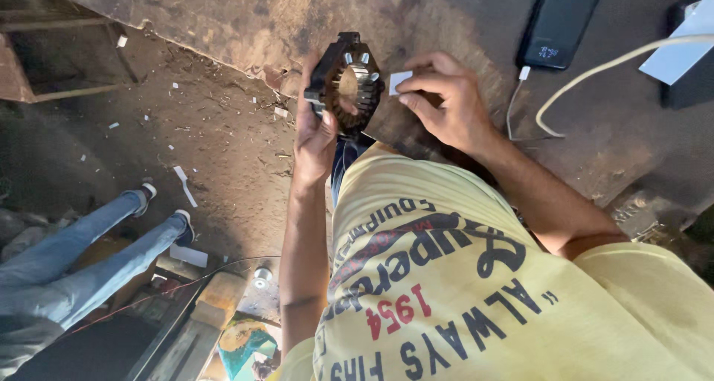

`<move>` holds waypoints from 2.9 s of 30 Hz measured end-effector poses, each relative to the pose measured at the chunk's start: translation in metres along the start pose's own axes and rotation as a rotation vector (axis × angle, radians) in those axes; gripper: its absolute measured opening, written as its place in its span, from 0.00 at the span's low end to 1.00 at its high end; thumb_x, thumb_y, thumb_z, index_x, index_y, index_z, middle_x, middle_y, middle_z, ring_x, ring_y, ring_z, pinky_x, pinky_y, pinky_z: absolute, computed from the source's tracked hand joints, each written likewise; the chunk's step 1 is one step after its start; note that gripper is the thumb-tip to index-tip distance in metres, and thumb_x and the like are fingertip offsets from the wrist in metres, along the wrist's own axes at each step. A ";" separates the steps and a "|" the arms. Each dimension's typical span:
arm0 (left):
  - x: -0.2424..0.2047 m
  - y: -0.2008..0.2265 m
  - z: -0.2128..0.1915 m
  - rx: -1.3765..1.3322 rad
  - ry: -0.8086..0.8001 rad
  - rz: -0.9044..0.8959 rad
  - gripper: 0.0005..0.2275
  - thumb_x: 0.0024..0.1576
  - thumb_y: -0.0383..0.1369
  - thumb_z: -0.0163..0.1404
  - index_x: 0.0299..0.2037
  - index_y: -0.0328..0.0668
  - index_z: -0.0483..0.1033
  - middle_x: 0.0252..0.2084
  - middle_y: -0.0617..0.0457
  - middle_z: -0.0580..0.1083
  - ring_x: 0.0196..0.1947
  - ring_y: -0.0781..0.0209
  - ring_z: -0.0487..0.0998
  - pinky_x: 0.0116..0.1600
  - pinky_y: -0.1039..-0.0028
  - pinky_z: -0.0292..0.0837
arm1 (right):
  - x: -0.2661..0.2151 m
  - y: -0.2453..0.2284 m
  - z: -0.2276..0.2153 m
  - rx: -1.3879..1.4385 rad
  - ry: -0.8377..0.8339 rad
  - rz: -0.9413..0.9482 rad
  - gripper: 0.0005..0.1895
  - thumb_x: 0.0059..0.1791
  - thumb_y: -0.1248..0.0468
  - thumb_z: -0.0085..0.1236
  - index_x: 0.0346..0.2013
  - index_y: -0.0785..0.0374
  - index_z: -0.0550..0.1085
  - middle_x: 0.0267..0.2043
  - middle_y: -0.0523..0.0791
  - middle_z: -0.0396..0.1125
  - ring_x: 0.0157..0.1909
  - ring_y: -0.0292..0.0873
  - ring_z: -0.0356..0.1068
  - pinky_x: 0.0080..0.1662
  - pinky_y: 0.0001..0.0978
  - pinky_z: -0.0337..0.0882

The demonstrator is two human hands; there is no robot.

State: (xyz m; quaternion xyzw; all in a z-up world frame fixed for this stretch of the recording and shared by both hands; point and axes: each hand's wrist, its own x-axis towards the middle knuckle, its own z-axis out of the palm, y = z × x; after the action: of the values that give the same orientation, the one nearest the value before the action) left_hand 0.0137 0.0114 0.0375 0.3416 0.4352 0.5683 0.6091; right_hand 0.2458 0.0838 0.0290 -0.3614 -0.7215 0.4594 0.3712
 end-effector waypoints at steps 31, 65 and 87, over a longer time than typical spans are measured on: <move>-0.027 -0.005 0.003 0.371 -0.022 0.062 0.34 0.72 0.44 0.50 0.79 0.42 0.41 0.72 0.48 0.60 0.68 0.60 0.62 0.74 0.71 0.56 | -0.011 0.018 0.038 -0.031 0.001 -0.071 0.06 0.48 0.77 0.68 0.38 0.74 0.80 0.47 0.52 0.75 0.47 0.46 0.78 0.46 0.32 0.78; 0.004 -0.006 -0.007 0.231 -0.152 0.052 0.34 0.72 0.44 0.53 0.79 0.43 0.42 0.73 0.49 0.62 0.68 0.61 0.62 0.74 0.72 0.55 | 0.013 0.021 0.010 -0.348 -0.200 -0.356 0.14 0.46 0.70 0.70 0.45 0.64 0.78 0.47 0.46 0.74 0.48 0.50 0.75 0.48 0.42 0.73; 0.015 0.015 0.009 0.602 0.002 -0.121 0.32 0.68 0.44 0.47 0.79 0.50 0.47 0.43 0.45 0.75 0.37 0.61 0.70 0.45 0.67 0.68 | 0.004 0.034 0.013 -0.060 -0.092 -0.099 0.10 0.52 0.73 0.70 0.46 0.69 0.78 0.41 0.49 0.75 0.37 0.41 0.75 0.39 0.31 0.74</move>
State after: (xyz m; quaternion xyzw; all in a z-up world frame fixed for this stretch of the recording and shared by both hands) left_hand 0.0160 0.0287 0.0527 0.4798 0.6041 0.3767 0.5127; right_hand 0.2383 0.0931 -0.0059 -0.3149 -0.7683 0.4348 0.3487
